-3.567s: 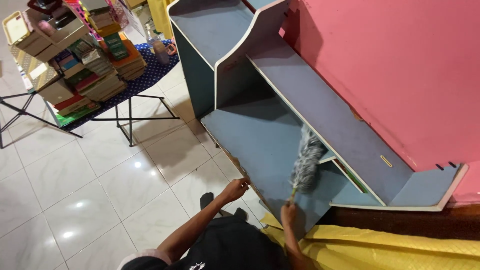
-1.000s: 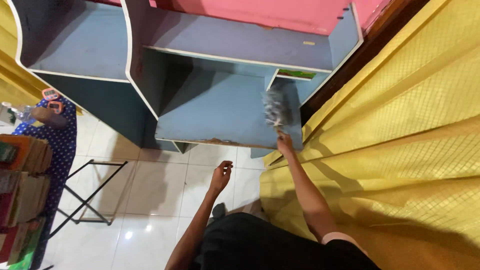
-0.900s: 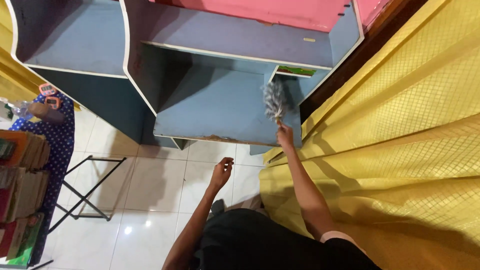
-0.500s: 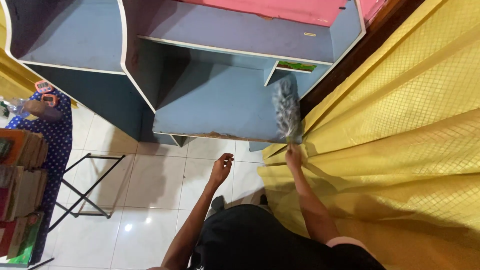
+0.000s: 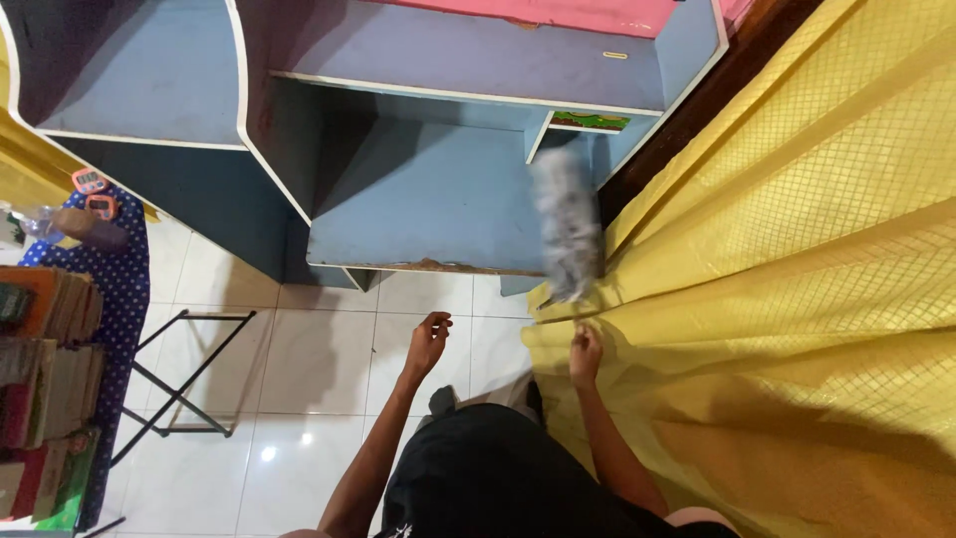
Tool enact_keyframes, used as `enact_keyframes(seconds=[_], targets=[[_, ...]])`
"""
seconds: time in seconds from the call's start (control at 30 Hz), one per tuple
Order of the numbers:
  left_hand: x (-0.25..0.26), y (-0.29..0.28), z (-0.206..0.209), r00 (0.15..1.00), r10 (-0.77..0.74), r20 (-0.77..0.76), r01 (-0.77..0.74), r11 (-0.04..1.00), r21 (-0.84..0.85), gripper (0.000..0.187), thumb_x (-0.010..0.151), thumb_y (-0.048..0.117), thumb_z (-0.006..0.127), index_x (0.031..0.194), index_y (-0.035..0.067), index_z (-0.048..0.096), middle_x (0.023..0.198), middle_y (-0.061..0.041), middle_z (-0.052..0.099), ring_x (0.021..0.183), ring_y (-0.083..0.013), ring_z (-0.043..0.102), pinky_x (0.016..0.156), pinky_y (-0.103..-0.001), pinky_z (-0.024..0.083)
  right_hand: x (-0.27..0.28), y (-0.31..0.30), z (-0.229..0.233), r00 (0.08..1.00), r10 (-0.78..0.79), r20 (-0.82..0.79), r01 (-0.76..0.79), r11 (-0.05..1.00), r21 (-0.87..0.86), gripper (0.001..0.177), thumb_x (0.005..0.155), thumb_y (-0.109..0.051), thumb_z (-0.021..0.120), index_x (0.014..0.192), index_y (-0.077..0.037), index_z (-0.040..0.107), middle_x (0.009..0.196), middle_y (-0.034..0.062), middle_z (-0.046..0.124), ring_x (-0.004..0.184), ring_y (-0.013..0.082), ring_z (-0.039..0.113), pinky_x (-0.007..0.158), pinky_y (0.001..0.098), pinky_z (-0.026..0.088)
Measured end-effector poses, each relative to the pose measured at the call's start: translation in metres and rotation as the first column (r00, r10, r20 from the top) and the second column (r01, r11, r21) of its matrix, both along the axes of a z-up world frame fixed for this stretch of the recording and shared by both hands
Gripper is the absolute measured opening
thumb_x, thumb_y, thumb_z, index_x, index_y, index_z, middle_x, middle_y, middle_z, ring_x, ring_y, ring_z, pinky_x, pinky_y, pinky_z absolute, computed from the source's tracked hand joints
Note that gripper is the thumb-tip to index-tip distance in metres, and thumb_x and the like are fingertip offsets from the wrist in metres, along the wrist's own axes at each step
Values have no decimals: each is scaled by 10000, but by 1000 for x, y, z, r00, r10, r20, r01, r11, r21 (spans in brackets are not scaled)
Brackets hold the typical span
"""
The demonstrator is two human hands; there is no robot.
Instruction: The person dusts the shelves and compartments of a desk using a feather duster, then places small boxes into the desk slots by hand.
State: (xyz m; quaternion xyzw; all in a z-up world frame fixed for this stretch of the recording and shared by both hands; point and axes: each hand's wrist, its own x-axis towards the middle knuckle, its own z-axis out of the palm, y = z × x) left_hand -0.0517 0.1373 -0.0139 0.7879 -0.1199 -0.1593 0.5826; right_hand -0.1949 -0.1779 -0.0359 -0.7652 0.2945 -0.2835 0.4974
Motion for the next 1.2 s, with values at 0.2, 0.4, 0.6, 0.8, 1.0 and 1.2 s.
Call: enact_keyframes(seconds=[0.2,0.4,0.6,0.8,1.0,1.2], targets=[[-8,-7,6,999,-11,-51,10,1000,-12,243,1001,97,532,1188,-9,646,1015,-156,759,845,-244,719,766,-363,581,24,33,21,934,270,-233,-213,946,243,206,1000,-133,557,1078,-25,714,701,73,572,616,161,504,564,357,403],[-4,3,5,999,36,-22,-40,968,-246,261,1001,58,504,1199,-26,652,1047,-123,737,917,-207,698,817,-353,582,17,41,43,803,595,-30,-573,786,230,261,959,-257,689,1049,-16,733,836,-6,655,750,107,567,660,310,464],[13,33,34,983,174,-66,-186,945,-268,240,1044,114,519,1177,-25,663,1037,-106,738,868,-183,675,746,-320,517,59,-55,114,975,149,164,-162,985,65,462,979,-500,649,1145,-76,729,760,-100,568,627,23,428,526,232,332],[22,42,53,975,213,-60,-221,940,-261,259,1054,156,506,1191,-7,654,1032,-86,740,881,-167,679,744,-306,518,121,-77,186,991,33,129,-4,975,-220,290,1069,-267,590,1134,-23,733,646,-36,439,566,56,362,514,259,294],[27,28,53,982,171,-82,-187,939,-288,264,1039,150,506,1189,-4,660,1044,-88,735,881,-171,666,749,-311,508,91,-52,265,942,336,13,-325,901,288,319,995,-196,683,1268,-41,733,691,-78,491,536,2,361,445,206,257],[28,31,61,975,195,-106,-218,935,-281,260,1046,159,506,1195,10,657,1055,-74,737,902,-159,670,758,-308,510,89,-70,270,966,59,252,-146,929,341,322,1025,-241,636,1289,-81,725,667,-70,460,493,-3,313,425,195,230]])
